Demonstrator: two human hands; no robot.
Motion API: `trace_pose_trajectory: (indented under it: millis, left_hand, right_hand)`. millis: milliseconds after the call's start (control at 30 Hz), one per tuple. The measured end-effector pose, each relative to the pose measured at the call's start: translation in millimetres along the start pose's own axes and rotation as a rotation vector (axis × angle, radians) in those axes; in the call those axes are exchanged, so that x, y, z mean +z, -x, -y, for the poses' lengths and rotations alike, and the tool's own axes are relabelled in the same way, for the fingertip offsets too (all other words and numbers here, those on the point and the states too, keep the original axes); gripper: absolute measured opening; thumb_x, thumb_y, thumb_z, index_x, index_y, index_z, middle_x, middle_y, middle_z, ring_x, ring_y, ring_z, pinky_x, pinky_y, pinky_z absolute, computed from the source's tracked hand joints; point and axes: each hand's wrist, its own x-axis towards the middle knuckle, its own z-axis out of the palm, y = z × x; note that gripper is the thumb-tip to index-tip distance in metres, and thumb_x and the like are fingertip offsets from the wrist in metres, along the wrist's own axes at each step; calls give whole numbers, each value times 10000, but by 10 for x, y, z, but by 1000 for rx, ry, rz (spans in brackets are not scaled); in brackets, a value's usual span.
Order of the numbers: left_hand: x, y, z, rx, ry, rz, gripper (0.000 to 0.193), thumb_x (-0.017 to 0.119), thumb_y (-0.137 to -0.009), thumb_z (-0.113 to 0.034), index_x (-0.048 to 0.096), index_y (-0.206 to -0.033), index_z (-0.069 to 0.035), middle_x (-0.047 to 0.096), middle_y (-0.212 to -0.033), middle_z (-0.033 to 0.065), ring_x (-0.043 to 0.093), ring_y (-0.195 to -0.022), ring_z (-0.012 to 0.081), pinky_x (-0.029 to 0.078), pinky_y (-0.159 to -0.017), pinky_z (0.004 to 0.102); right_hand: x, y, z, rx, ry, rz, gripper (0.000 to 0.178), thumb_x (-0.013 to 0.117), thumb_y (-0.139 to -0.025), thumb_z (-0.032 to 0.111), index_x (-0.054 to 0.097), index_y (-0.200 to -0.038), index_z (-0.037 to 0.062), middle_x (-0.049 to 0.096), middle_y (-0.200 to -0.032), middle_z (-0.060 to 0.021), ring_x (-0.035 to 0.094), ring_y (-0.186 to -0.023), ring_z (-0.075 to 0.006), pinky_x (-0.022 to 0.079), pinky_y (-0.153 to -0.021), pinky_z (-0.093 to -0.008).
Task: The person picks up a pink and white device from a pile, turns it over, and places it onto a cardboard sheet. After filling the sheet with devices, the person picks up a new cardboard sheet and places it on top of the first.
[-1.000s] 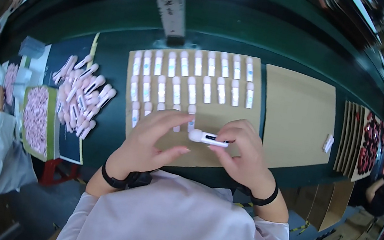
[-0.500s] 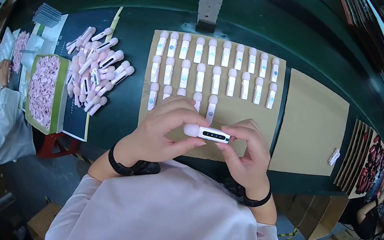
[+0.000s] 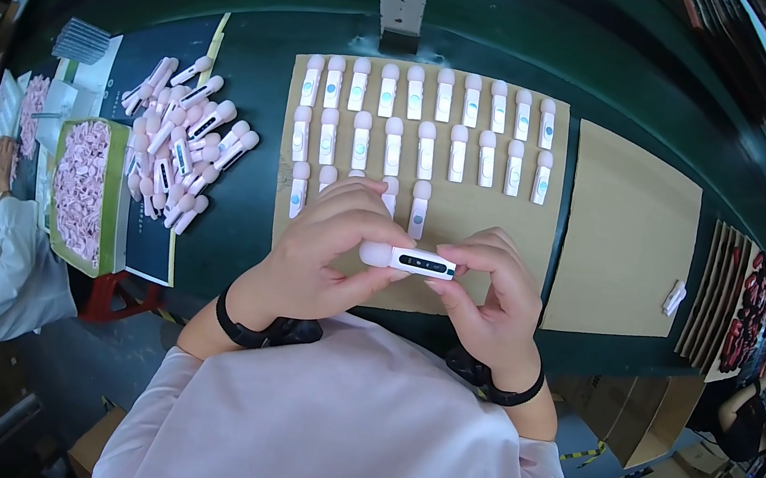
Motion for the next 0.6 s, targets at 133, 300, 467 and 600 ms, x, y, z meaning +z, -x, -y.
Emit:
trace_pose_trajectory:
  millis: [133, 300, 467, 600]
  left_hand:
    - [0, -12, -19, -12, -4, -10, 300, 751, -717, -17, 656, -998, -62, 639, -920, 80, 600, -865, 273, 424, -963, 462]
    - [-20, -51, -37, -40, -56, 17, 280, 753, -732, -52, 651, -992, -52, 649, -956, 86, 590, -882, 298, 425, -945, 449]
    - [61, -40, 54, -5, -78, -10, 253, 745, -743, -80, 649, -977, -58, 637, -930, 85, 582, -859, 300, 432, -904, 432]
    - [138, -21, 141, -32, -80, -5, 232, 748, -745, -111, 645, -948, -65, 615, -931, 80, 574, -879, 294, 429, -880, 420]
  right_hand:
    - [13, 1, -9, 9, -23, -14, 263, 754, -763, -27, 642, -1001, -6, 629, -877, -89, 567, -764, -182, 448, -685, -277]
    - [-14, -7, -21, -1, 7, -2, 253, 743, -773, -33, 640, -1003, -8, 630, -897, -94, 567, -773, -185, 454, -701, -283]
    - [-3, 35, -54, 69, -132, -36, 245, 712, -803, -44, 615, -1026, -10, 627, -981, -107, 574, -839, -179, 464, -756, -284]
    - [130, 113, -145, 226, -323, -93, 223, 686, -825, -50, 594, -1023, -8, 622, -1041, -119, 589, -925, -187, 473, -812, -294]
